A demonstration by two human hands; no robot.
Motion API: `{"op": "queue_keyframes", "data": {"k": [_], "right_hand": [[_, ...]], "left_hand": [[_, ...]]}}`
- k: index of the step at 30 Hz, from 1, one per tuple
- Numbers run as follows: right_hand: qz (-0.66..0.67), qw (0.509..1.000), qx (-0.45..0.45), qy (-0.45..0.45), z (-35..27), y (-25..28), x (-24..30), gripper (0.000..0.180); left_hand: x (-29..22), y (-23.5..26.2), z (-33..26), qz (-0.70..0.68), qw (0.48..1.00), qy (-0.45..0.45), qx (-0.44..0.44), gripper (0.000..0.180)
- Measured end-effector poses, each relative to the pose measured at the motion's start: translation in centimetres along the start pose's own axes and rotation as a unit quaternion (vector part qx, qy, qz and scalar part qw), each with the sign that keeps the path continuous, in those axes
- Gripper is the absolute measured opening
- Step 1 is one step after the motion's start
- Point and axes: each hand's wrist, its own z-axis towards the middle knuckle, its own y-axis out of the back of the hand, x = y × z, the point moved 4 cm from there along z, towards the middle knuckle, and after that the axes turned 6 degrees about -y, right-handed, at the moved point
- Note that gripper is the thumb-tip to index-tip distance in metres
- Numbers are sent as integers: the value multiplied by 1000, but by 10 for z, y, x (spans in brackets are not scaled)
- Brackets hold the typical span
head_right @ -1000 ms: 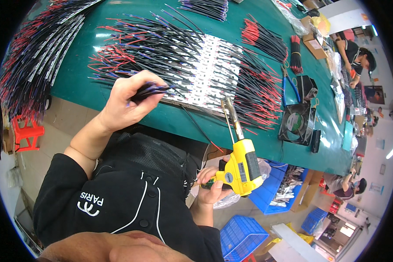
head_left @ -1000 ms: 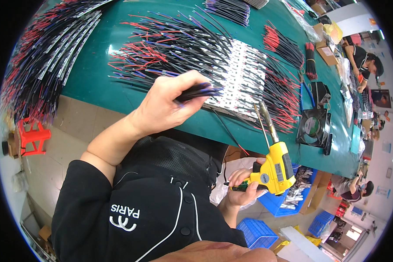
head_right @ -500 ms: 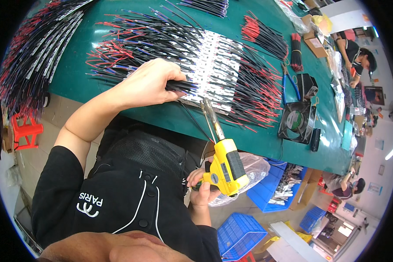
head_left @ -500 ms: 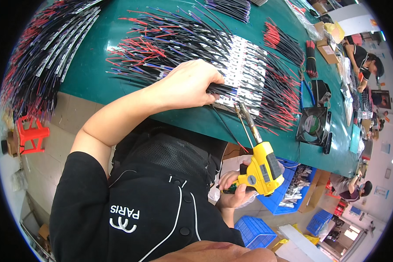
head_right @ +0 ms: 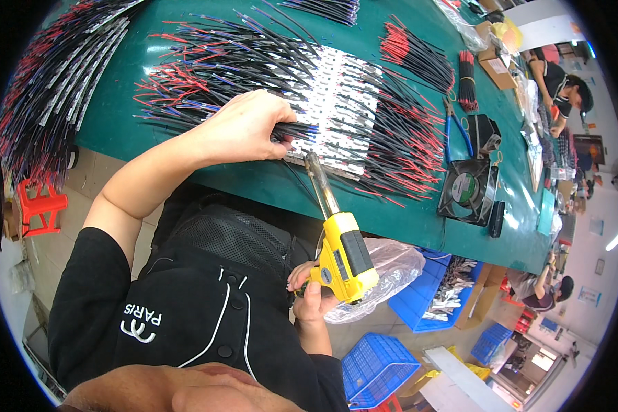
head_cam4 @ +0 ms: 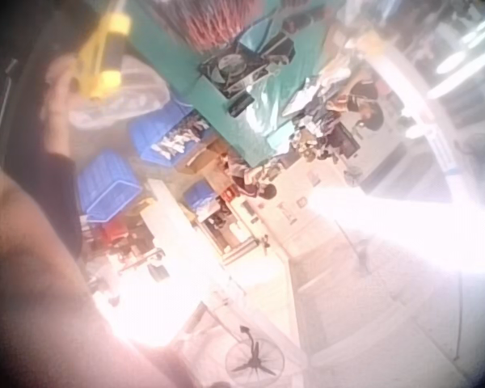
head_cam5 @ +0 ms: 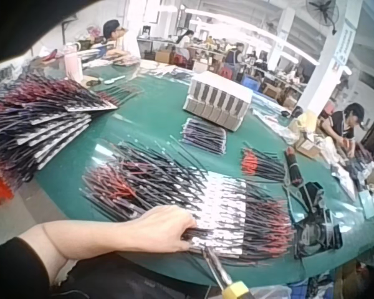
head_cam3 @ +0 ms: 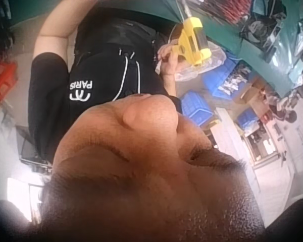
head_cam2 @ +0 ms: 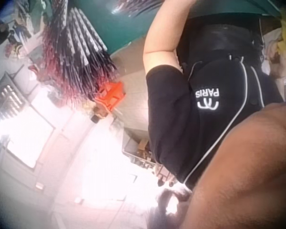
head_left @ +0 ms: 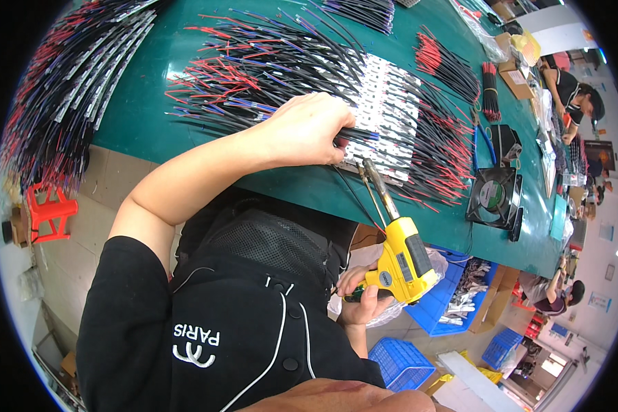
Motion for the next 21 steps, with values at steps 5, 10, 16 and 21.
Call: {"op": "queue_keyframes", "data": {"k": [5,10,16,21], "right_hand": [[8,1000,-10,-10,-1,2,-5,41],[1,1000,14,-18,-1,3,-7,44],[-50,999,16,-8,-3,4,-10,43],[-15,1000,-1,-12,-3,6,-9,49]], "left_hand": [[-2,0,1,2,999,24,27,28],[-2,-1,0,4,999,37,34,30],[0,-3,-1,8,999,27,26,30],[-1,-2,0,4,999,22,23,28]]}}
